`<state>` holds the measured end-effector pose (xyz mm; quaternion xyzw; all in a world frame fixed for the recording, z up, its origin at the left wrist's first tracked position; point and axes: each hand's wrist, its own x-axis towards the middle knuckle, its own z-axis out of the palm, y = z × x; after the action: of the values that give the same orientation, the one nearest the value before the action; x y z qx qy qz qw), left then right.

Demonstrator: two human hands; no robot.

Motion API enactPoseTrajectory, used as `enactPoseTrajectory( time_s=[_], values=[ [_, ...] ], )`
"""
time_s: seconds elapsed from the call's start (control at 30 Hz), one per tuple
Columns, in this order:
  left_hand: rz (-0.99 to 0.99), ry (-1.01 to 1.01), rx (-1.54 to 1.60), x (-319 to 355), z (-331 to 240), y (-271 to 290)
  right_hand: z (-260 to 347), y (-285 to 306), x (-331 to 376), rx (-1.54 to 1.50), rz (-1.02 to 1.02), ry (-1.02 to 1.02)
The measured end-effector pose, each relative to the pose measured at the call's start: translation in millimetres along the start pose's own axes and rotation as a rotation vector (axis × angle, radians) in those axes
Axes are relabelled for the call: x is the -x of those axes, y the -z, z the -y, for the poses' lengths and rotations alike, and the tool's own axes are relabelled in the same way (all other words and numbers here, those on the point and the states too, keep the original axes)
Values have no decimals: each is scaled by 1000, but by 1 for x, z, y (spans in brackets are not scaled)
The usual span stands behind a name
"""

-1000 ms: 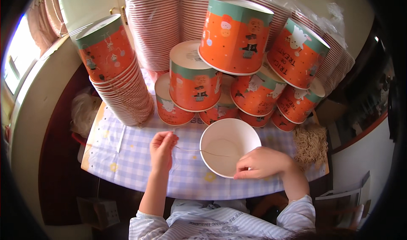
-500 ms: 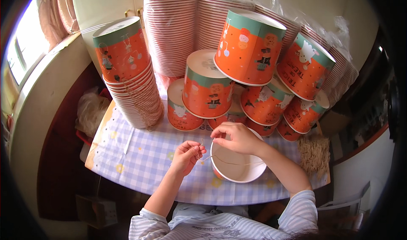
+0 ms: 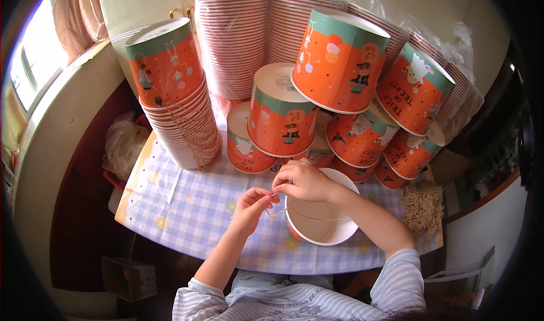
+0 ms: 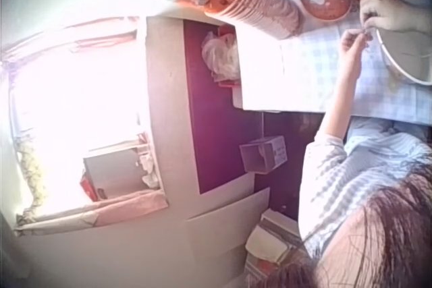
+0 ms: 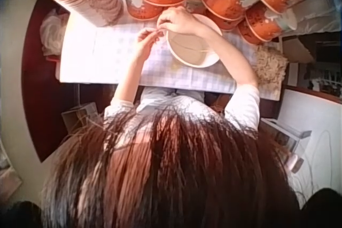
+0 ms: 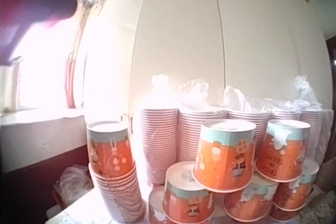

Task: Attaching elastic string handles to paper Halloween-themed buckets.

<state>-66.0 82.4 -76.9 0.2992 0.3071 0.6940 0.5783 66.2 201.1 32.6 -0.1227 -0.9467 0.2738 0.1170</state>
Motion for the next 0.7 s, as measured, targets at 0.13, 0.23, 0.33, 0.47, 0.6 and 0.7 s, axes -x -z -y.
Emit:
enactPoseTrajectory(
  time_s=[0.13,0.23,0.33,0.47,0.6,0.7],
  values=[
    [-105,-398,-605,-6,-10,-12,-3,0,0,-58,-48,-39],
    [-117,-507,-685,-14,-18,-28,-1,1,0,-139,-99,-44],
    [-152,-494,-775,-25,-19,-34,2,7,2,-249,-162,-91],
    [-140,-556,-979,-36,-29,-43,-3,12,7,-148,-280,-90],
    [-95,-562,-1082,-30,-28,-45,-8,3,21,140,-368,16],
    [-64,-551,-1049,-25,-28,-40,-8,-1,21,197,-380,84]
  ],
)
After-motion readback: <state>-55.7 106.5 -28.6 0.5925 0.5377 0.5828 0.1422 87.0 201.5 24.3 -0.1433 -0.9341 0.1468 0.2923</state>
